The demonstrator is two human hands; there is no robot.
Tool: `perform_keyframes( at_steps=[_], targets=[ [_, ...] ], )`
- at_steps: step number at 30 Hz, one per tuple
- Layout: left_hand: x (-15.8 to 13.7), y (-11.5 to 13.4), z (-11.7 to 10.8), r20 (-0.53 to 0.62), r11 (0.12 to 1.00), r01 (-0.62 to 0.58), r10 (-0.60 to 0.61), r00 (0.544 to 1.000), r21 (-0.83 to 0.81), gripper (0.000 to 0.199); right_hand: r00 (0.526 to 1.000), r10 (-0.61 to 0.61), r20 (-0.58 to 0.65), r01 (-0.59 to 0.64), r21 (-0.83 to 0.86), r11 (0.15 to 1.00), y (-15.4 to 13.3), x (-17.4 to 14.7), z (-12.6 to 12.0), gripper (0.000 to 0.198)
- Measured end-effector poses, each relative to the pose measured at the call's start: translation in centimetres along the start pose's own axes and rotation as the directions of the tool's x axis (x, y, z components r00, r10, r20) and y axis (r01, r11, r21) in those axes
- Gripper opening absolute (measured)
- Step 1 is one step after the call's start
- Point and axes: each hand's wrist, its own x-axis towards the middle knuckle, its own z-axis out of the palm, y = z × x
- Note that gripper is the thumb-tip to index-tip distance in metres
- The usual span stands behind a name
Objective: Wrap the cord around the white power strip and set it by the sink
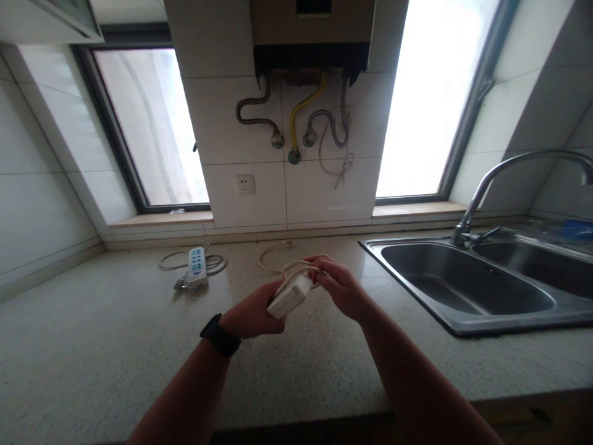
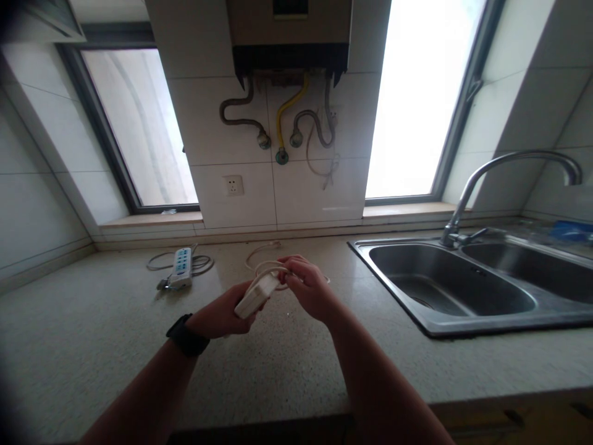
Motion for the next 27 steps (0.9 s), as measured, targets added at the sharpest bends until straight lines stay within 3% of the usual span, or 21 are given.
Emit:
perform_keyframes(
  at_steps=[3,6,9,12,15,18,20,22,24,27],
  targets=[
    [0.0,0.3,-0.4,-0.035,0.984,0.019,-0.013,0.999,0.175,0.038,0.999,-0.035,0.030,0.041,-0.248,0.968,-0.2,-0.2,-0.3,0.017],
    [0.1,-0.1,-0.5,-0.150,0.946,0.087,-0.041,0.988,0.313,0.033,0.998,-0.048,0.047,0.065,-0.508,0.859,-0.1,-0.3,-0.4,0.016],
    [0.4,-0.6,-0.4,-0.224,0.936,0.109,-0.034,0.974,0.335,0.033,0.998,-0.054,0.036,0.065,-0.583,0.810,-0.1,-0.2,-0.5,0.018],
    [0.7,-0.9,-0.3,-0.313,0.962,0.101,-0.017,0.950,0.253,0.028,0.993,-0.114,0.008,0.097,-0.593,0.799,-0.4,-0.2,-0.5,0.018],
    [0.9,-1.1,-0.2,-0.362,0.990,0.065,-0.015,0.932,0.126,0.019,0.994,-0.107,-0.001,0.095,-0.451,0.888,-0.7,-0.2,0.0,0.021],
    [1.1,-1.2,0.0,-0.384,0.999,0.037,-0.046,0.922,-0.031,0.012,0.997,0.064,-0.033,-0.066,-0.086,0.994,-0.6,-0.2,1.2,0.027],
    [1.1,-1.2,0.2,-0.401,0.990,0.027,-0.082,0.912,-0.140,0.015,0.980,0.197,-0.003,-0.190,0.252,0.949,-0.4,-0.2,2.1,0.033],
    [1.1,-1.3,0.3,-0.411,0.969,0.015,-0.119,0.904,-0.247,0.025,0.954,0.287,0.088,-0.292,0.496,0.818,-0.2,-0.2,2.8,0.038],
    [1.1,-1.4,0.4,-0.425,0.941,0.011,-0.164,0.890,-0.339,0.034,0.923,0.335,0.190,-0.382,0.563,0.733,0.1,-0.3,3.3,0.040],
    [1.0,-1.4,0.6,-0.455,0.893,-0.008,-0.222,0.862,-0.450,0.040,0.895,0.335,0.295,-0.444,0.505,0.740,0.8,-0.5,3.8,0.041]
  ],
)
